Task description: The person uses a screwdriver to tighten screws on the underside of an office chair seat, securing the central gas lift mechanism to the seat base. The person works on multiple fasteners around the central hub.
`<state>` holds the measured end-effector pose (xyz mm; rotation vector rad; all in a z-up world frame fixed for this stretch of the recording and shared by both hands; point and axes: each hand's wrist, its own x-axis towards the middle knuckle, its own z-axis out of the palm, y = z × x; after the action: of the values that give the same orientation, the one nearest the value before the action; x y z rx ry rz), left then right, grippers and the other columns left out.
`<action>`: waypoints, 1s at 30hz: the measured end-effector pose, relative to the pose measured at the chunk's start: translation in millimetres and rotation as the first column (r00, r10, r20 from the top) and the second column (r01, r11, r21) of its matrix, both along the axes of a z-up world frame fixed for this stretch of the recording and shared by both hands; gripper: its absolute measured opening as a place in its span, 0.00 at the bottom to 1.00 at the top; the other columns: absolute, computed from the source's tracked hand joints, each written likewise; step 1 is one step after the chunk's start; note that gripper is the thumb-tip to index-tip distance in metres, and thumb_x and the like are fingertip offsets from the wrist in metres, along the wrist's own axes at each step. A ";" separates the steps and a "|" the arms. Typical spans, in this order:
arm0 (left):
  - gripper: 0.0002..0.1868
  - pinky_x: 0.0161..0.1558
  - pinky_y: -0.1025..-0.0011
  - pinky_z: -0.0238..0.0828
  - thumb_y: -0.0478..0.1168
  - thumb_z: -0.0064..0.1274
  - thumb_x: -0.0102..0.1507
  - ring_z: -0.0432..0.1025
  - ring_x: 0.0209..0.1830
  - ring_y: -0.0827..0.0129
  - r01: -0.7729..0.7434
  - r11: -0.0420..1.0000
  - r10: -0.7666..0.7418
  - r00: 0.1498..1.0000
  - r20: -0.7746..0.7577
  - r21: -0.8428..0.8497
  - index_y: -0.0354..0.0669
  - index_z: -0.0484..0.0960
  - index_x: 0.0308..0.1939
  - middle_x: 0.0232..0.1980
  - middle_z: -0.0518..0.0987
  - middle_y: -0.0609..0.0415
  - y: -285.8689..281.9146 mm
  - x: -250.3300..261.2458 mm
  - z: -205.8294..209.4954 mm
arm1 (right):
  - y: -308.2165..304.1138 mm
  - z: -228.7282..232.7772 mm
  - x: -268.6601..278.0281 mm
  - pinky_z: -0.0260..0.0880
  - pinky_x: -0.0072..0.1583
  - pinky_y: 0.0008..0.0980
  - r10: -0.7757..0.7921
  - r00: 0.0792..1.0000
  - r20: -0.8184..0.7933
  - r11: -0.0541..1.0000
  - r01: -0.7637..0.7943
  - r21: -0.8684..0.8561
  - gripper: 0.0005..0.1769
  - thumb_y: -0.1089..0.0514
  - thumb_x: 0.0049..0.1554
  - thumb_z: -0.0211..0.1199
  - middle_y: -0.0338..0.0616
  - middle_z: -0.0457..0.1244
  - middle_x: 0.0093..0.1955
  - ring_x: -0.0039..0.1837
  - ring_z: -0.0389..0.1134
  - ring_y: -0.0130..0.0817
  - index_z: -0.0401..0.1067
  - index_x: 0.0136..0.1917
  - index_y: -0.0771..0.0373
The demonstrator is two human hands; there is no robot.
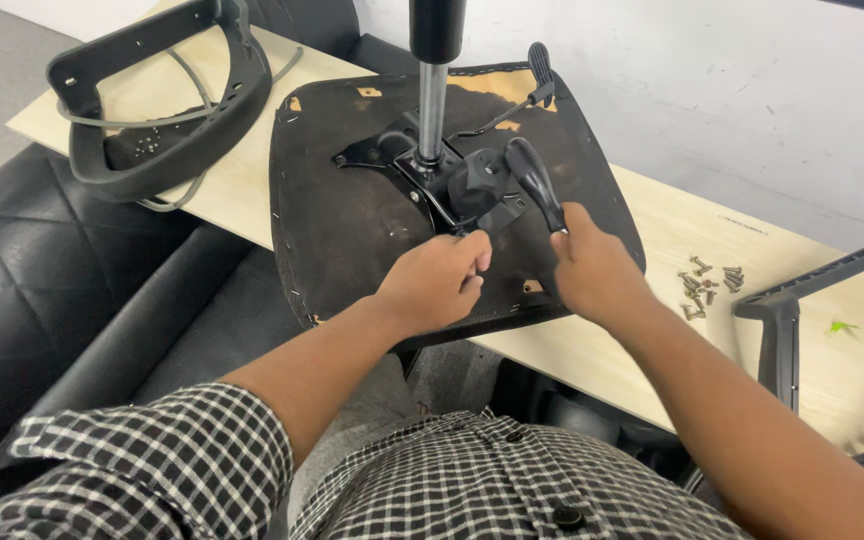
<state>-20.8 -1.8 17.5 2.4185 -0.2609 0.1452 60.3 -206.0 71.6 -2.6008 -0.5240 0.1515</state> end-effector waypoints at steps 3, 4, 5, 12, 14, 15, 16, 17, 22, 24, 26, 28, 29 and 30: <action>0.12 0.62 0.58 0.69 0.41 0.59 0.61 0.70 0.65 0.59 -0.009 0.980 0.010 1.000 -0.005 0.198 0.46 0.76 0.46 0.55 0.79 0.52 13.9 0.7 -11.1 | -12.4 5.0 5.5 0.67 0.47 0.46 -0.062 0.998 0.007 0.989 0.060 0.138 0.16 0.54 0.64 0.54 0.58 0.69 0.41 0.43 0.70 0.53 0.71 0.60 0.65; 0.15 0.65 0.56 0.63 0.41 0.59 0.60 0.65 0.68 0.57 0.011 0.977 -0.016 1.000 0.021 0.213 0.45 0.76 0.49 0.60 0.76 0.50 18.5 0.2 -14.4 | -14.2 7.0 5.7 0.68 0.47 0.45 -0.094 0.995 -0.018 0.978 0.096 0.183 0.16 0.53 0.64 0.54 0.57 0.69 0.39 0.41 0.71 0.50 0.73 0.58 0.64; 0.17 0.68 0.53 0.58 0.41 0.59 0.60 0.60 0.72 0.54 0.022 0.975 -0.034 0.998 0.050 0.221 0.43 0.75 0.51 0.65 0.73 0.47 20.6 -1.5 -18.7 | -12.9 7.7 4.1 0.67 0.45 0.46 -0.108 0.994 -0.018 0.962 0.109 0.251 0.15 0.54 0.65 0.53 0.57 0.68 0.37 0.39 0.69 0.51 0.74 0.57 0.64; 0.21 0.76 0.54 0.47 0.40 0.56 0.61 0.52 0.80 0.56 -0.019 0.986 0.013 0.999 0.036 0.168 0.41 0.74 0.57 0.73 0.67 0.45 17.0 -7.8 -37.2 | -4.7 5.4 -21.5 0.60 0.36 0.41 -0.026 0.999 0.044 0.984 0.018 0.179 0.14 0.54 0.66 0.52 0.48 0.61 0.26 0.28 0.61 0.38 0.76 0.52 0.63; 0.21 0.76 0.53 0.46 0.40 0.55 0.61 0.52 0.80 0.56 -0.021 0.986 0.015 0.999 0.040 0.164 0.41 0.74 0.58 0.73 0.67 0.45 17.2 -9.3 -39.8 | -6.7 6.4 -23.3 0.59 0.36 0.41 -0.038 0.999 0.030 0.971 0.030 0.237 0.14 0.55 0.66 0.50 0.48 0.59 0.25 0.27 0.60 0.39 0.74 0.51 0.63; 0.21 0.76 0.53 0.46 0.40 0.55 0.62 0.52 0.80 0.56 -0.017 0.986 0.010 0.999 0.043 0.164 0.41 0.74 0.58 0.73 0.67 0.45 17.2 -8.8 -39.9 | -8.2 7.1 -23.3 0.58 0.36 0.42 -0.036 0.998 0.049 0.961 0.021 0.274 0.14 0.56 0.67 0.49 0.49 0.58 0.25 0.28 0.58 0.40 0.74 0.51 0.63; 0.21 0.76 0.53 0.46 0.40 0.55 0.62 0.52 0.80 0.56 -0.018 0.986 0.011 0.999 0.043 0.167 0.41 0.74 0.58 0.73 0.67 0.45 16.9 -8.8 -39.8 | -9.1 7.3 -22.9 0.57 0.35 0.44 -0.035 0.997 0.069 0.950 0.012 0.311 0.14 0.56 0.67 0.48 0.49 0.57 0.25 0.28 0.57 0.41 0.73 0.51 0.63; 0.21 0.76 0.53 0.46 0.40 0.55 0.62 0.53 0.80 0.56 -0.023 0.986 0.016 0.999 0.044 0.167 0.41 0.74 0.58 0.73 0.67 0.46 16.3 -9.2 -40.2 | -9.8 7.5 -21.9 0.58 0.35 0.42 -0.016 0.998 0.059 0.949 -0.004 0.316 0.13 0.57 0.67 0.47 0.48 0.57 0.25 0.28 0.58 0.40 0.72 0.51 0.63; 0.21 0.76 0.53 0.46 0.40 0.55 0.62 0.52 0.80 0.56 -0.029 0.985 0.023 0.999 0.036 0.168 0.41 0.74 0.58 0.74 0.67 0.45 15.9 -7.8 -39.9 | -2.7 -2.7 -18.7 0.60 0.37 0.40 0.044 0.997 0.066 0.979 -0.056 0.198 0.12 0.59 0.67 0.47 0.47 0.59 0.26 0.29 0.61 0.36 0.71 0.50 0.63; 0.21 0.76 0.53 0.46 0.40 0.55 0.62 0.53 0.80 0.57 -0.022 0.987 0.015 0.999 0.047 0.158 0.41 0.74 0.59 0.74 0.67 0.45 17.3 -8.9 -40.2 | -3.0 -7.1 -21.6 0.58 0.37 0.44 -0.034 0.998 0.056 0.966 0.019 0.258 0.12 0.58 0.67 0.47 0.53 0.58 0.26 0.29 0.60 0.43 0.71 0.53 0.63; 0.21 0.76 0.53 0.46 0.40 0.55 0.61 0.52 0.80 0.57 -0.023 0.987 0.017 0.999 0.035 0.161 0.41 0.74 0.58 0.74 0.66 0.46 17.7 -10.0 -40.2 | -2.3 -8.8 -20.3 0.59 0.38 0.45 -0.005 0.995 0.102 0.964 -0.022 0.266 0.12 0.58 0.67 0.47 0.54 0.60 0.28 0.31 0.61 0.47 0.71 0.53 0.63; 0.21 0.76 0.53 0.46 0.40 0.55 0.61 0.52 0.80 0.57 -0.021 0.985 0.017 0.999 0.027 0.169 0.41 0.74 0.58 0.74 0.66 0.46 17.2 -8.7 -38.5 | -0.2 -7.0 -16.5 0.62 0.40 0.44 0.124 0.972 0.201 0.962 -0.167 0.216 0.11 0.59 0.68 0.48 0.52 0.65 0.33 0.36 0.65 0.46 0.70 0.51 0.64; 0.21 0.76 0.53 0.46 0.40 0.55 0.62 0.52 0.80 0.57 -0.024 0.984 0.020 0.999 0.024 0.175 0.41 0.74 0.58 0.74 0.66 0.46 16.5 -8.9 -37.7 | -1.5 -5.4 -16.9 0.62 0.40 0.44 0.070 0.987 0.142 0.973 -0.099 0.207 0.11 0.58 0.67 0.48 0.53 0.64 0.32 0.34 0.65 0.46 0.71 0.51 0.63; 0.21 0.76 0.53 0.46 0.40 0.55 0.62 0.52 0.80 0.57 -0.027 0.983 0.023 0.999 0.022 0.182 0.41 0.74 0.58 0.74 0.66 0.46 16.0 -9.2 -37.1 | -2.4 -3.3 -17.0 0.62 0.39 0.44 0.016 0.996 0.084 0.980 -0.032 0.195 0.12 0.57 0.67 0.48 0.53 0.63 0.30 0.32 0.65 0.46 0.71 0.51 0.62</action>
<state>-30.0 14.3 -19.6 2.6044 -0.2625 0.1624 43.3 -208.4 68.3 -2.4164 -0.5693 0.0006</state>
